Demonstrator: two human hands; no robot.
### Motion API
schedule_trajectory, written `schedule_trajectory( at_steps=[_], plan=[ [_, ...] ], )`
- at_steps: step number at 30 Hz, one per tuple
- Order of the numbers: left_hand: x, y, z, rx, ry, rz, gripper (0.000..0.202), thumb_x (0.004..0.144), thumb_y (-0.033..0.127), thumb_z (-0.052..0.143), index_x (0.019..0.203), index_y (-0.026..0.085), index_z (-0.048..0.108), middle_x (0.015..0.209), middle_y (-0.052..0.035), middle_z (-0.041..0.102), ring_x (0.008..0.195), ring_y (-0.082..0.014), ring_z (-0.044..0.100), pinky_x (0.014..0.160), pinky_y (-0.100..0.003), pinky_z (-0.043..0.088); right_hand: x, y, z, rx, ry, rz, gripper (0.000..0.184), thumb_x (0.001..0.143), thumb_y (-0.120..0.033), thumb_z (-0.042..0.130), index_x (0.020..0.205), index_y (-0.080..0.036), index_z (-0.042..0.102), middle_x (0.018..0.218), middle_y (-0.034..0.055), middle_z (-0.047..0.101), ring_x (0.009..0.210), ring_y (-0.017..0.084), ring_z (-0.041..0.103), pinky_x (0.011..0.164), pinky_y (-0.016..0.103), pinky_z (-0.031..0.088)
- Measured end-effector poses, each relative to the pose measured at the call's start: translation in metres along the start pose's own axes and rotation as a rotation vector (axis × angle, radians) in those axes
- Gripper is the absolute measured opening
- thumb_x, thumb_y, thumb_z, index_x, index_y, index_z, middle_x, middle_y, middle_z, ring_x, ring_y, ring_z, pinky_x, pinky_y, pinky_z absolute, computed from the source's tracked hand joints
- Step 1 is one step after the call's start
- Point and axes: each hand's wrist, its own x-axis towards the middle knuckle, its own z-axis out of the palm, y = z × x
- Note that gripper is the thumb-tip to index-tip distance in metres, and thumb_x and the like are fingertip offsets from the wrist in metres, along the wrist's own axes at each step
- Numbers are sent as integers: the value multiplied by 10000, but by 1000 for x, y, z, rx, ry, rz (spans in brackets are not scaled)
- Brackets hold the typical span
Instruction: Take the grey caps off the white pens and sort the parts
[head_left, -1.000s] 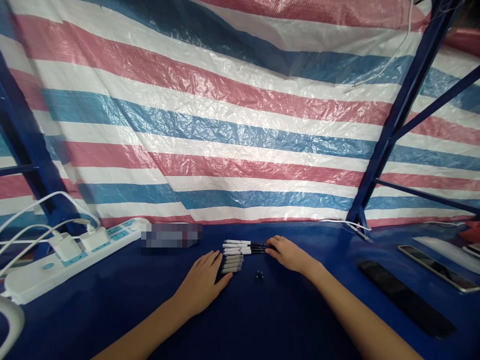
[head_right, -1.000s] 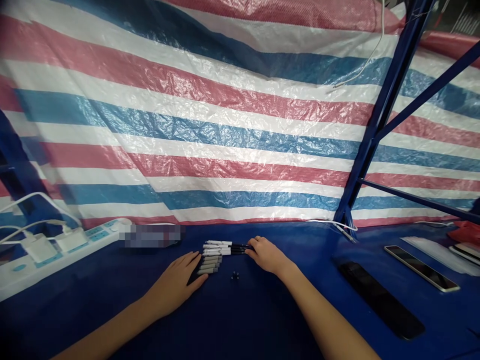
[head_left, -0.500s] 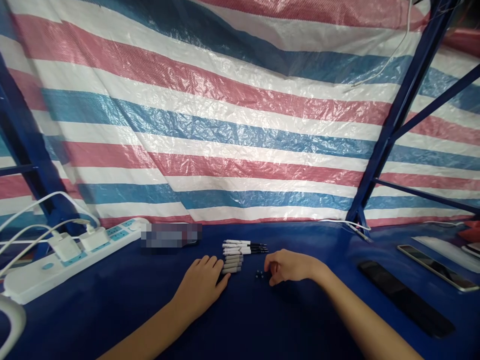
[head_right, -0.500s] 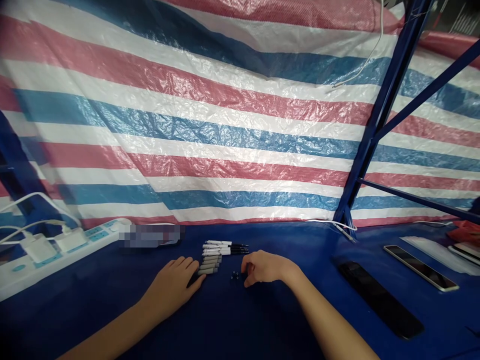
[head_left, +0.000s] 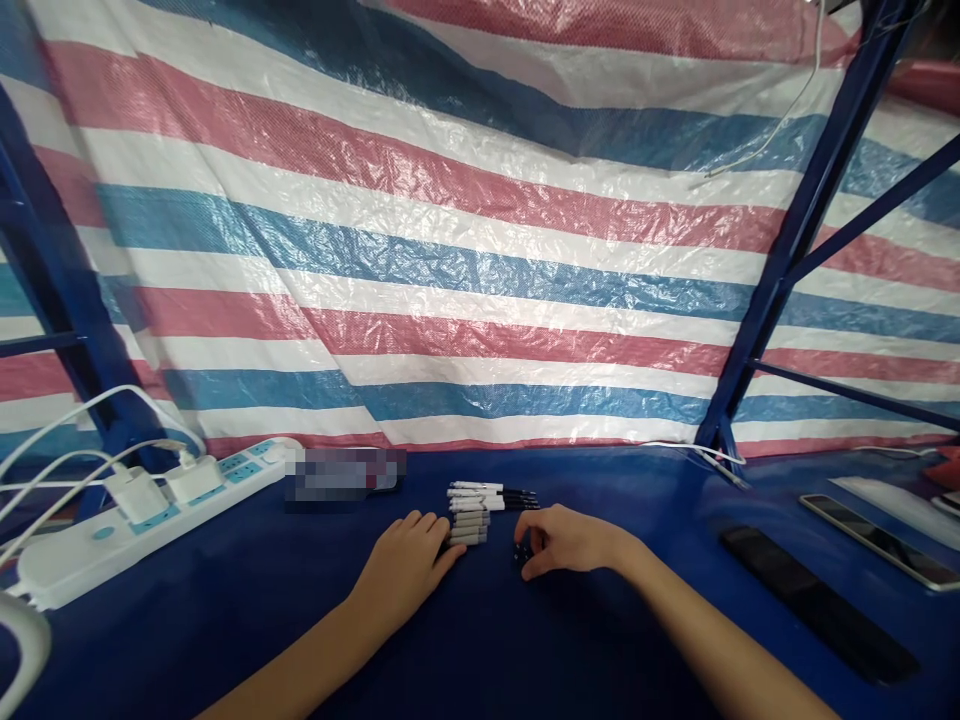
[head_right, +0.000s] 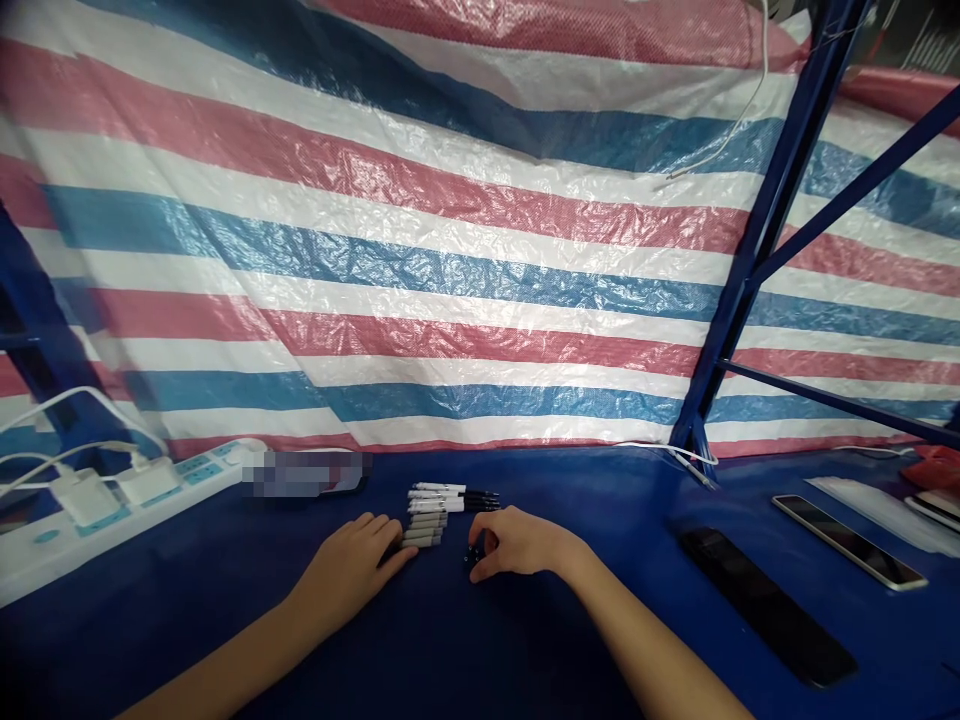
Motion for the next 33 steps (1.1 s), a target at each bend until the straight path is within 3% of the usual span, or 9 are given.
schedule_trajectory(
  at_steps=[8, 33],
  plan=[
    [1, -2, -2, -10, -27, 2, 328, 951, 429, 451, 764, 188, 570, 821, -47, 616, 805, -223, 546, 680, -335, 388, 2, 0, 4, 19, 20, -31, 340, 737, -401, 738, 1003, -216, 638, 776, -33, 627, 640, 127, 571, 538, 221, 393],
    [0, -2, -3, -22, -56, 17, 211, 947, 333, 476, 842, 183, 580, 862, -42, 608, 851, -222, 532, 712, -341, 371, 2, -11, 13, -12, 102, -57, 249, 812, -392, 666, 978, -207, 646, 754, -14, 647, 646, 145, 595, 575, 243, 427]
  ],
)
